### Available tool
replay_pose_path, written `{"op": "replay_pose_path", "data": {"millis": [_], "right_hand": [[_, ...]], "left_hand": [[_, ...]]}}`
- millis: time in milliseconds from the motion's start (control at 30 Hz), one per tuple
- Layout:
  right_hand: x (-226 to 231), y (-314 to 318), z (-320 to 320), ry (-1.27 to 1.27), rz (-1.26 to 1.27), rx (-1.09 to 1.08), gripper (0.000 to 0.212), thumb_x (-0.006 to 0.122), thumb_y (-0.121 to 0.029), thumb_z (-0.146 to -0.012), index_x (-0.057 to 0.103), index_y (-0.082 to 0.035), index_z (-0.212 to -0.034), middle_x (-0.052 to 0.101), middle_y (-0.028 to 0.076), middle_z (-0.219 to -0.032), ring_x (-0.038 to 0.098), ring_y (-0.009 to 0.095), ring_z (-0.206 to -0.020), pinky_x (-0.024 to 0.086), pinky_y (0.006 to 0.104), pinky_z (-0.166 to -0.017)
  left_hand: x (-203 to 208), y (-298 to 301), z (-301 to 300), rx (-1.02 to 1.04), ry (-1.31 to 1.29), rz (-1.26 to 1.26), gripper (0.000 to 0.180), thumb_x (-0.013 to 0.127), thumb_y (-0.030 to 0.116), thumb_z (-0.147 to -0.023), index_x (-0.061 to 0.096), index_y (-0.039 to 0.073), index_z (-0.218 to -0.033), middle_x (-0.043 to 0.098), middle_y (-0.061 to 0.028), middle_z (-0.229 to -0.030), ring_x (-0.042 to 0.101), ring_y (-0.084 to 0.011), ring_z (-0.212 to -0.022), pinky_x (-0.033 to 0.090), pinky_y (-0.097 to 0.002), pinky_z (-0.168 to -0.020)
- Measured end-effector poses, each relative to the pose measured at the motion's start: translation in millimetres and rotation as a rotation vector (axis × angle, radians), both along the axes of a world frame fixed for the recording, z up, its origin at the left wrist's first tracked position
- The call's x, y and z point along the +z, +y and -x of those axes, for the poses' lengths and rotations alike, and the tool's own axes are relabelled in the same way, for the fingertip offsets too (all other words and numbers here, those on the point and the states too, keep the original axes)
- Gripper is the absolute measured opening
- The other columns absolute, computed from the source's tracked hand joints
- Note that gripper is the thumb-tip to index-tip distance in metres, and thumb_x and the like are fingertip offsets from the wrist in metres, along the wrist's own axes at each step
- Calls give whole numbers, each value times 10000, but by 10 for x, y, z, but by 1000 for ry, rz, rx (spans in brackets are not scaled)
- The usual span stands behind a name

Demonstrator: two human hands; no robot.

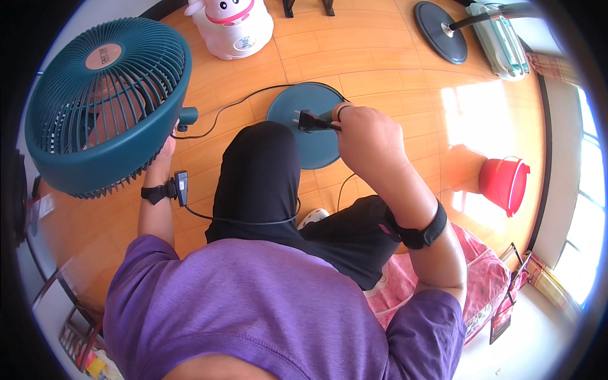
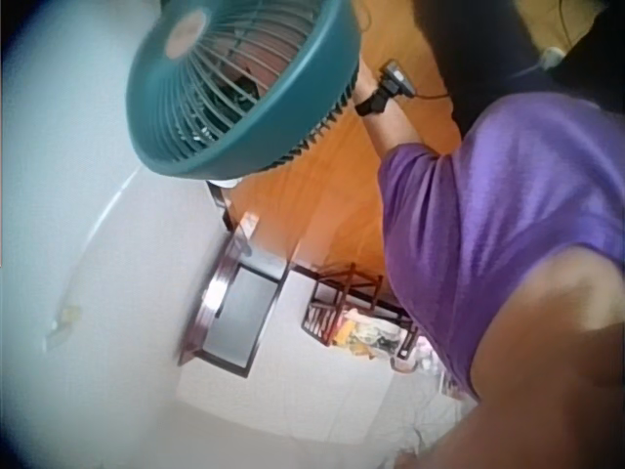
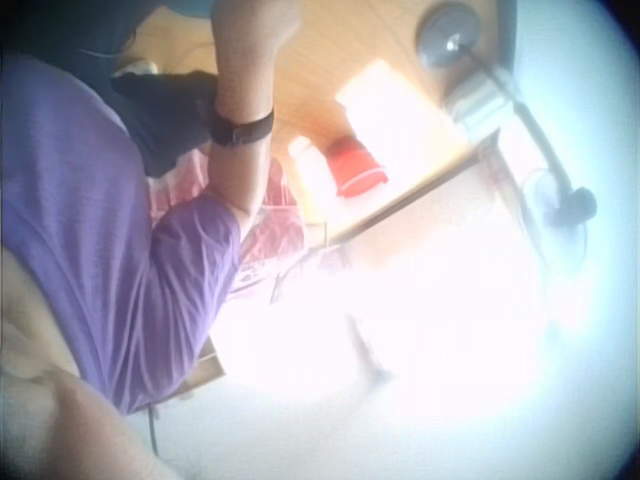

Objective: The person sits on the floor and assembles a small green electric fan by attaching the motor head to the pole, threading the power cord through the stand, and securing parts together by hand.

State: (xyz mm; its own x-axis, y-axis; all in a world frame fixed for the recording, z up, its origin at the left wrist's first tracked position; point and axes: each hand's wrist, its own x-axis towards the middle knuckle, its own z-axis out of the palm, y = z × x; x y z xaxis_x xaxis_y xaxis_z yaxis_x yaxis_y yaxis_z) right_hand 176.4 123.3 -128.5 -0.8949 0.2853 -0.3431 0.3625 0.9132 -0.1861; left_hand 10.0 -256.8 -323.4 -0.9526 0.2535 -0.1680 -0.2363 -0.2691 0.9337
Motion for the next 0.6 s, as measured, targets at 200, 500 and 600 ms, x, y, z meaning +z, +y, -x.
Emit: {"op": "replay_pose_path", "data": {"millis": [200, 500, 600], "right_hand": [[-309, 66, -70, 173, 30, -24, 122, 533, -128, -800, 611, -98, -888, 616, 123, -754, 592, 314, -742, 466, 406, -634], [-263, 217, -14, 298, 323, -144, 82, 603, -129, -784, 606, -49, -800, 601, 135, -728, 576, 315, -695, 449, 394, -600], [-100, 259, 39, 331, 318, -52, 137, 610, -163, -793, 607, -26, -783, 606, 141, -735, 577, 310, -699, 448, 379, -602]], "left_hand": [[-54, -12, 23, 8, -5, 1, 357, 545, -8, -754, 543, -5, -1111, 590, -124, -1032, 543, -259, -1014, 400, -348, -908], [-91, 36, 123, 1, -1, 4, 334, 552, 8, -770, 548, -1, -1104, 592, -121, -1032, 547, -253, -1002, 408, -338, -887], [-82, 60, 165, -3, 4, 10, 326, 554, 13, -776, 549, 0, -1102, 593, -120, -1032, 548, -250, -998, 411, -334, -880]]}}
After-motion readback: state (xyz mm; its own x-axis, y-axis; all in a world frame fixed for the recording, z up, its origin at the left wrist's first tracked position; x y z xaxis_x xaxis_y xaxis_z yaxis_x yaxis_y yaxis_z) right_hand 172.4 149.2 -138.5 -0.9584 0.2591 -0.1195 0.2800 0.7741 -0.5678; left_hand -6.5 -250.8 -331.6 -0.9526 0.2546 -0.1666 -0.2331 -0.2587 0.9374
